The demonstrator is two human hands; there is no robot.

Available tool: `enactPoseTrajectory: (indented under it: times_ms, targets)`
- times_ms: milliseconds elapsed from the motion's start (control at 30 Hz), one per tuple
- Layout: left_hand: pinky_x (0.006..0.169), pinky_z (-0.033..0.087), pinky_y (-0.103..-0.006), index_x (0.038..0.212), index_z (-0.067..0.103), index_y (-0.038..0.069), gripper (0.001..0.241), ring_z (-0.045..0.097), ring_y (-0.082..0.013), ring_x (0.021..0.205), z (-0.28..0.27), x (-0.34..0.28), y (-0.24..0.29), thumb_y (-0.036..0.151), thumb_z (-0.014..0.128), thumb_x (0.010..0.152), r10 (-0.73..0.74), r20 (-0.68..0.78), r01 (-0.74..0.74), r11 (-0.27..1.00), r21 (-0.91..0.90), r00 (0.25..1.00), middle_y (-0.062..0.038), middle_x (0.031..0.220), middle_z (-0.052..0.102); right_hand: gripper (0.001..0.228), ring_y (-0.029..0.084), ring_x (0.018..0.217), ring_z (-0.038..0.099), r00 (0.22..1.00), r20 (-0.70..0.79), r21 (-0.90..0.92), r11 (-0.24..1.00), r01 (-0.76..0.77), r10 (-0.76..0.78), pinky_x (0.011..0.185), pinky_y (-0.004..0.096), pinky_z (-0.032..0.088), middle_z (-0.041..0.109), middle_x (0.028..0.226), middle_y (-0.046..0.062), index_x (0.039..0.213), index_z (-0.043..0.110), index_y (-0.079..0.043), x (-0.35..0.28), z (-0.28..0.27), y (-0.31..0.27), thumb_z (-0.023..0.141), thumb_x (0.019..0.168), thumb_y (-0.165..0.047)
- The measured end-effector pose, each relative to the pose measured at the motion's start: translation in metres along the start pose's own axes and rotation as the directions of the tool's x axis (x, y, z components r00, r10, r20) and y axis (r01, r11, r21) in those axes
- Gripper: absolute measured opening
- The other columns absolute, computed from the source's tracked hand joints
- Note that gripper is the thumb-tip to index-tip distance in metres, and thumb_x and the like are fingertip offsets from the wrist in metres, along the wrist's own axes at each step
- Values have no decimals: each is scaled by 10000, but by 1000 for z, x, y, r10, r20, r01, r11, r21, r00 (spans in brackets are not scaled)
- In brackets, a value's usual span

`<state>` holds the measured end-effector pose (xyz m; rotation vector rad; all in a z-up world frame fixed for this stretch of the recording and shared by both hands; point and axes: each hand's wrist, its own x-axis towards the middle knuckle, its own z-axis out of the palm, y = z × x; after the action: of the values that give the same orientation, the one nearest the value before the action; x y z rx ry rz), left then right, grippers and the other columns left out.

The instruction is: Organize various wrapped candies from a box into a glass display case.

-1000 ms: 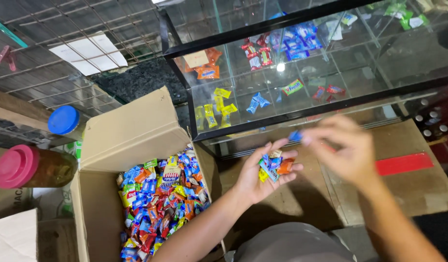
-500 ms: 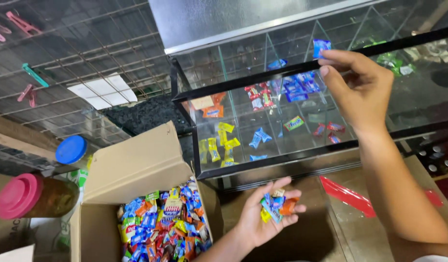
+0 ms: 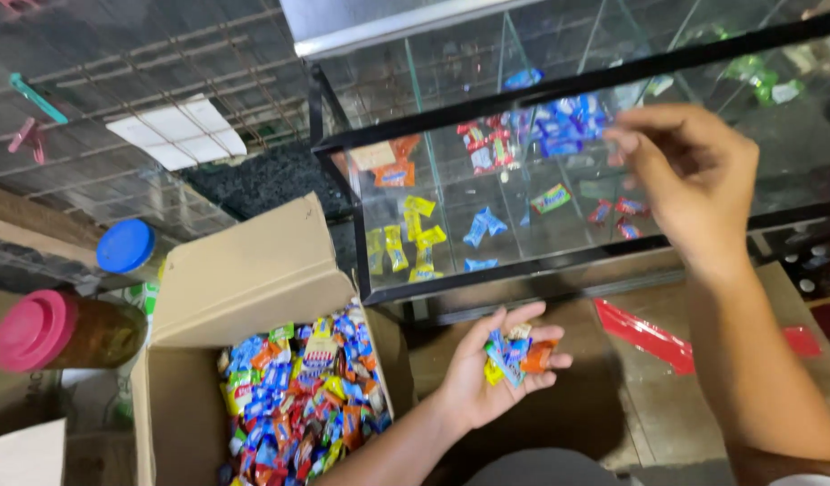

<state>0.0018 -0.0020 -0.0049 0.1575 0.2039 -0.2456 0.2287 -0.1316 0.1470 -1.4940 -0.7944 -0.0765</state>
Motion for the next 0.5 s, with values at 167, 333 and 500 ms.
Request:
enactPoseTrajectory:
  times_ms: [167,333,500]
  targets:
    - [931,579,-473,1600,440,92,606,661,-413,1181,1,0,0,480,439,1134,3,-1,-3,1000,23,1000,-202,1400,624,137,86,929,707,992,47,-42,993,-111,113,767,206,554,750,1045,87,1209,706,20,-54,-3,-6,679,1082,-22]
    - [938,582,-466,1625,417,88,627,651,-422,1193,1,2,1,516,409,1167,19,84,-25,997,72,996,-216,1392,617,172,81,861,650,976,172,-201,975,-98,134,757,222,506,755,1036,66,1157,747,-21,-107,1,-11,727,989,-47]
    - [987,578,-491,1639,410,81,600,657,-373,1192,-3,3,-3,481,394,1192,31,168,-33,999,8,985,-208,1430,615,255,192,950,670,935,353,-288,949,125,-17,902,346,515,750,1030,56,1082,761,-72,-133,21,-26,793,831,-103]
